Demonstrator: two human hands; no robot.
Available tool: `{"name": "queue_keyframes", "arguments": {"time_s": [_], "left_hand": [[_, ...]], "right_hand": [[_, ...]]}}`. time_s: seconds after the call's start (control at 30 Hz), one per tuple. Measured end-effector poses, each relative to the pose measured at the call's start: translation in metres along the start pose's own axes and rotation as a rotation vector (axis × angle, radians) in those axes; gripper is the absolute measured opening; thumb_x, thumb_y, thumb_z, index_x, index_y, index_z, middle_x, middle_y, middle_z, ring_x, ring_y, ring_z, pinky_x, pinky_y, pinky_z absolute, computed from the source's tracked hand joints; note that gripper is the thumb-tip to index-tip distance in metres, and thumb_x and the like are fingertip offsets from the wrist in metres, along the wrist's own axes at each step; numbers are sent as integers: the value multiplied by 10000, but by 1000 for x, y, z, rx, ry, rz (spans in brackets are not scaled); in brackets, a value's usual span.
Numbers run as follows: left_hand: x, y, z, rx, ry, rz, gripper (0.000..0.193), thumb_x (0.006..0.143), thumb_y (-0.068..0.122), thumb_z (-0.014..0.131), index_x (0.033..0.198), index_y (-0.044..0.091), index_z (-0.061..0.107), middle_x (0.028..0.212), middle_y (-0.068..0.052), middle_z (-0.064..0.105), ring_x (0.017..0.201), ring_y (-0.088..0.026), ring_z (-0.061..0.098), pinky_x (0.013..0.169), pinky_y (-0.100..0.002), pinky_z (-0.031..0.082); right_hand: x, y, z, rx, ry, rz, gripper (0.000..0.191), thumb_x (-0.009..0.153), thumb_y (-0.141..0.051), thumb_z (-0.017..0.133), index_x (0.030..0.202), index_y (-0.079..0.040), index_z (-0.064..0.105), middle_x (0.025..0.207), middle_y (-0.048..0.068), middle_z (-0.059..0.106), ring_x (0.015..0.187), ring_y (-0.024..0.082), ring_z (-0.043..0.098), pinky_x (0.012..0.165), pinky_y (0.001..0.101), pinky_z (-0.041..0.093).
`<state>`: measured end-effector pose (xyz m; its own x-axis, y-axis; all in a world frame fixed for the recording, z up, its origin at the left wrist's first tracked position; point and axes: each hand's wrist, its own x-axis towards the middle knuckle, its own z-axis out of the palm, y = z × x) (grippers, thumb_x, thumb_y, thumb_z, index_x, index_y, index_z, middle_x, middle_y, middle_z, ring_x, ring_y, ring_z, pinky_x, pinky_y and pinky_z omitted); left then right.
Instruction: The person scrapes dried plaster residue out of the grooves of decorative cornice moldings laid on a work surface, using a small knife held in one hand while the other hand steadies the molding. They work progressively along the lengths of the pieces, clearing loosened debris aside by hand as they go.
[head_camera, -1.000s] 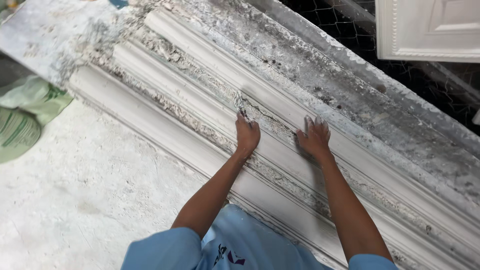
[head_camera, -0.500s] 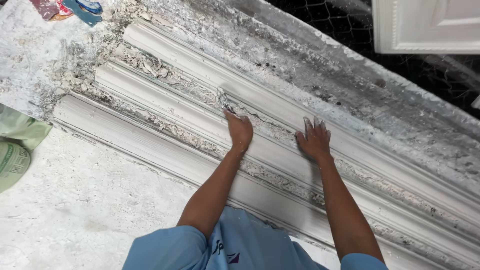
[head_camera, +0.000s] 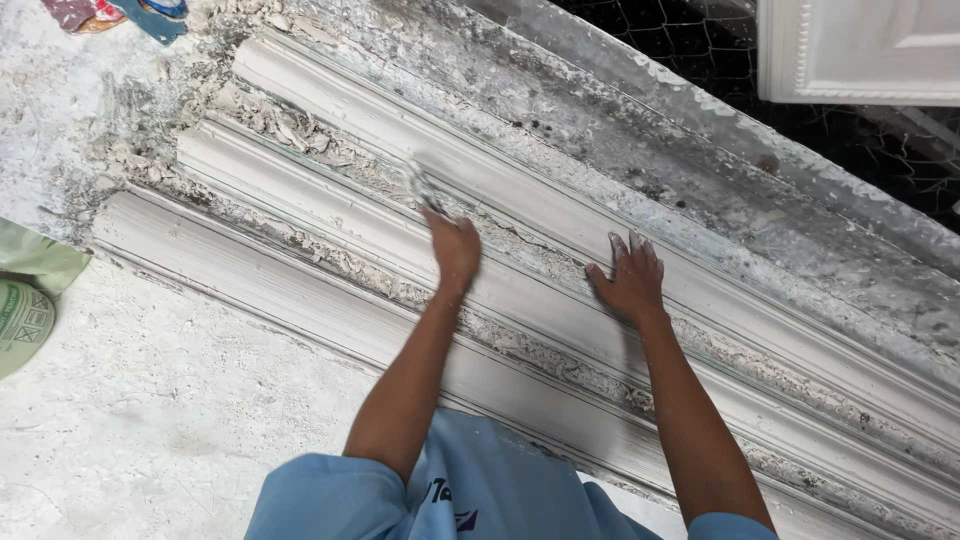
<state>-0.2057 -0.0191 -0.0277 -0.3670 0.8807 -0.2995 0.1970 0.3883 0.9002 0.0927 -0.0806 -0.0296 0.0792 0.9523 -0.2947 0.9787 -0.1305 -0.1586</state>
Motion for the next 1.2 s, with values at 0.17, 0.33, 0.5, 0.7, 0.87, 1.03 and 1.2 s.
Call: {"name": "queue_keyframes", "arguments": {"time_s": [0.17, 0.33, 0.5, 0.7, 0.87, 1.03, 1.2], "left_hand": [[31, -9, -18, -67, -8, -103, 815, 971, 90, 485, 1547, -139, -46, 1576, -403, 247, 1430, -491, 378, 1201, -455, 334], [52, -5, -33, -67, 71, 87, 786, 1067, 98, 534, 1552, -171, -23, 1605, -434, 217, 1512, -511, 302, 1283, -482, 276], [37, 7, -41, -161, -45, -191, 788, 981, 132, 484, 1569, -70, -1, 1622, -311, 240, 1449, -418, 359, 1145, -406, 352], [64, -3, -65, 18, 52, 51, 732, 1044, 157, 553, 1555, -144, 124, 1627, -367, 259, 1539, -443, 278, 1276, -392, 223], [76, -12, -60, -135, 31, -23, 760, 1009, 156, 534, 1550, -162, 106, 1620, -372, 231, 1530, -441, 253, 1251, -391, 211], [86, -4, -68, -109, 145, 160, 711, 1019, 121, 548, 1539, -169, 158, 1561, -381, 341, 1472, -441, 349, 1226, -421, 272], [87, 0, -94, -503, -87, -246, 365, 1041, 124, 485, 1326, -18, 307, 956, -150, 430, 755, -216, 383, 613, -331, 324]], "right_hand": [[0, 2, 3, 27, -13, -4, 881, 910, -715, 492, 1594, -176, 354, 1682, 197, 223, 1544, 439, 159, 1204, 617, 147], [5, 4, 7, -11, -25, 20, 890, 918, -723, 486, 1585, -148, 361, 1684, 192, 226, 1550, 435, 155, 1207, 615, 143], [7, 1, 10, -13, -6, 19, 882, 920, -715, 495, 1581, -141, 381, 1674, 208, 237, 1551, 444, 167, 1212, 611, 149], [7, 1, 9, 45, 8, 34, 853, 895, -707, 500, 1574, -198, 410, 1678, 187, 252, 1537, 440, 178, 1211, 606, 142], [9, -2, 6, 27, 14, 15, 846, 925, -715, 497, 1568, -171, 421, 1679, 193, 272, 1553, 444, 189, 1226, 597, 145], [8, -8, 2, 76, 31, 23, 840, 888, -678, 520, 1567, -193, 424, 1663, 190, 270, 1511, 460, 206, 1193, 599, 161], [8, -12, 1, 31, 85, -30, 779, 938, -636, 544, 1562, -178, 461, 1658, 209, 321, 1515, 471, 277, 1221, 593, 219]]}}
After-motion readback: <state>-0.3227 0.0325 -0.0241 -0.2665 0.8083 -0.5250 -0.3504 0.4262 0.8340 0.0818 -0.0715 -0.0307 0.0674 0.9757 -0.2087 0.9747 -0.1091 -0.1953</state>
